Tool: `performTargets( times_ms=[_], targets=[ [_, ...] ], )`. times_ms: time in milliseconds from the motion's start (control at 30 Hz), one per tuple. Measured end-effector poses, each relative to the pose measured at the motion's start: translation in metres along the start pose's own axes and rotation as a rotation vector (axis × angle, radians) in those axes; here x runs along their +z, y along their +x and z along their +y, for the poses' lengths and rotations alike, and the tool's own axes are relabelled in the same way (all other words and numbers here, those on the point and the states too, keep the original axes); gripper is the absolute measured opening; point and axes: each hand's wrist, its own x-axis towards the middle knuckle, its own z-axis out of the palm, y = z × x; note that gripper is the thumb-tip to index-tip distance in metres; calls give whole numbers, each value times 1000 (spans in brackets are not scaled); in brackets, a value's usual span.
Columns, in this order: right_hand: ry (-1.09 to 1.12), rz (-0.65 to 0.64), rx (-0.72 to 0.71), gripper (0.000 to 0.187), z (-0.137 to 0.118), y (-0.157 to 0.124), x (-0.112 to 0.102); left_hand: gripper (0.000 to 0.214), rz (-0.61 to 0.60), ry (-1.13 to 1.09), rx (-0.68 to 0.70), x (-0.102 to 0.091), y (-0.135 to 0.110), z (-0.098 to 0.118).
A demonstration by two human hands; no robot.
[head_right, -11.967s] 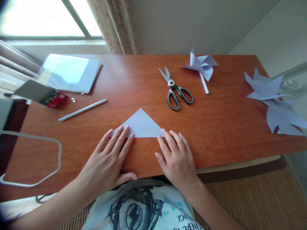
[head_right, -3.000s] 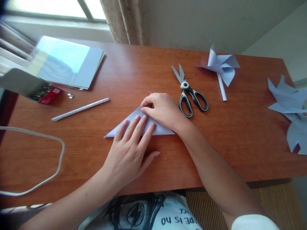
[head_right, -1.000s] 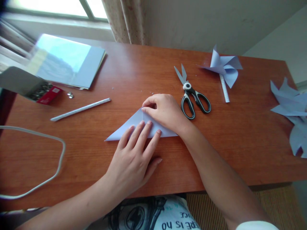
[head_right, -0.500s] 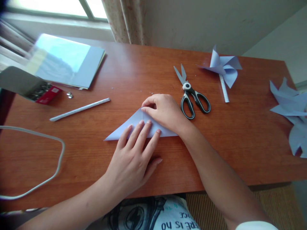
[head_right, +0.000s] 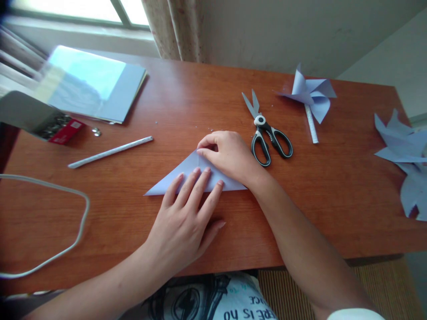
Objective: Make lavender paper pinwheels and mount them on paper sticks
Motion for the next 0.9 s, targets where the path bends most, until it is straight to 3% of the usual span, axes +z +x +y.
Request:
performTargets(
  times_ms=[900],
  targets=[
    [-19, 18, -10, 11, 1, 0, 0, 67, -3, 5, -8, 0, 0, 1]
  ],
)
